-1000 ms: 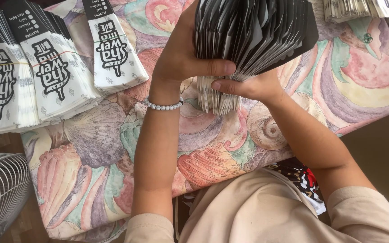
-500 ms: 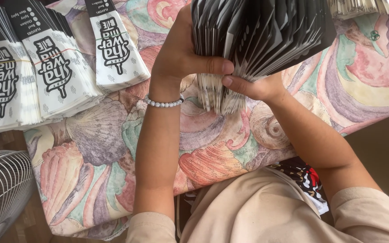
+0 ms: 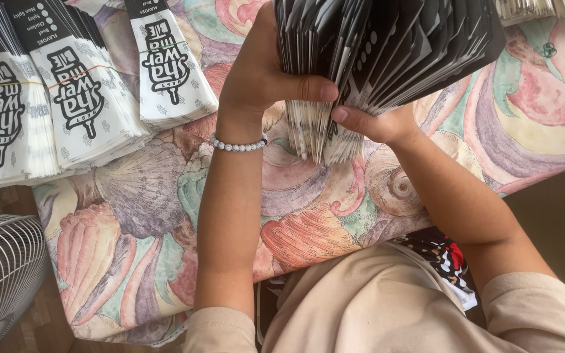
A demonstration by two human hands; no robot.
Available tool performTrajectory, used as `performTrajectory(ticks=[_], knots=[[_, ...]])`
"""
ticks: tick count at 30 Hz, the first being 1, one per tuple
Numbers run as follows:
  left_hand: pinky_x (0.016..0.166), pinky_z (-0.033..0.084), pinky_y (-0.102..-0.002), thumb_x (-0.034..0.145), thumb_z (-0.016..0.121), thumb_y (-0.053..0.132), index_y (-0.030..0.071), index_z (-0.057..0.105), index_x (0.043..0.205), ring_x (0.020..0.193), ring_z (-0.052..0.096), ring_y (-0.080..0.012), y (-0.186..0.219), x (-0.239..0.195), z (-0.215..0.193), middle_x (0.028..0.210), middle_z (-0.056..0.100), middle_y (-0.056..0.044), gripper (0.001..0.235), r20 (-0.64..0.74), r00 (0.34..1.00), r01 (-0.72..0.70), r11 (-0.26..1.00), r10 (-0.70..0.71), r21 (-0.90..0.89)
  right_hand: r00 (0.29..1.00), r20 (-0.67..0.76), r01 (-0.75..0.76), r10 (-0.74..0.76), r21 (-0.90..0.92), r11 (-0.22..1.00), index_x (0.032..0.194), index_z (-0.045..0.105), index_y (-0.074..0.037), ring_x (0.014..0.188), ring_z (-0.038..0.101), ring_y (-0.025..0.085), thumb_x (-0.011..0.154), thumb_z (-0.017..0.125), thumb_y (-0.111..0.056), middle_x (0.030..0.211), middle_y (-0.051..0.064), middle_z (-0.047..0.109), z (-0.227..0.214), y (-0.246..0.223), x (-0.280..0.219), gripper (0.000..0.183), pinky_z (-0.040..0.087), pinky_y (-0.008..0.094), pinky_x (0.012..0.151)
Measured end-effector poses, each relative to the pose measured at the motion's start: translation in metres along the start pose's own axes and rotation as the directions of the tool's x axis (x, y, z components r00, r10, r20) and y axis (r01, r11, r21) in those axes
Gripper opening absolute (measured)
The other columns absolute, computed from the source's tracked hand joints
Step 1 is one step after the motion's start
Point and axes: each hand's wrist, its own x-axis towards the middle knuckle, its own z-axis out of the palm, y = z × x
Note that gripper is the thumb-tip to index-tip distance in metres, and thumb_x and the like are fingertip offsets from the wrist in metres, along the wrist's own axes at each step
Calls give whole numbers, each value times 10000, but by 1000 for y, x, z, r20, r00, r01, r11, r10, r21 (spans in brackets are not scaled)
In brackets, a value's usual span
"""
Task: Folding and stacking paper food wrappers on a table
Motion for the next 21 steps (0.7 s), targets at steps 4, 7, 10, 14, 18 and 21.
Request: performTrajectory(ticks=[4,7,10,14,18,21], knots=[[868,517,-294,829,905,211,79,553,1146,978,562,-130,1,0,1,1024,577,22,491,-9,1000,-5,1000,5,-6,1000,23,-7,7,11,1000,1372,510,-41,1298,584,344,932,735,-218,1351,129,574,0,1,1,524,499,484,1192],[898,533,-309,834,907,160,95,535,1175,1005,581,-144,0,-1,2,1049,587,15,509,-17,1000,-2,999,1,-39,1000,21,-9,9,-5,1000,1368,507,-38,1297,582,348,925,741,-217,1349,132,570,0,-1,1,532,498,491,1191],[871,523,-299,814,917,132,101,528,1147,979,564,-134,1,-1,2,1029,574,20,513,-39,999,10,1000,-10,-18,1000,23,-5,6,-41,999,1346,514,-28,1267,587,347,916,752,-214,1321,133,572,-1,-1,2,526,506,492,1165],[779,460,-280,788,919,154,91,559,1005,890,514,-130,2,1,2,951,522,25,425,-53,998,22,994,-17,103,999,9,-45,45,-54,998,1340,511,-25,1256,584,339,920,759,-201,1309,130,570,3,-8,5,518,510,480,1153],[948,543,-343,847,894,184,93,476,1221,1063,584,-197,1,3,6,1111,558,-28,568,26,997,-72,997,72,-23,999,-33,23,-27,-128,992,1164,609,4,1099,656,323,915,774,-164,1159,137,638,7,-9,7,343,564,455,1031],[1061,510,-375,831,923,299,85,475,1289,1156,593,-228,7,7,12,1208,567,-60,676,62,992,-120,982,112,149,999,-28,16,-20,-124,992,1162,612,4,1100,656,319,897,792,-171,1157,136,640,7,-9,7,365,566,451,1028]])
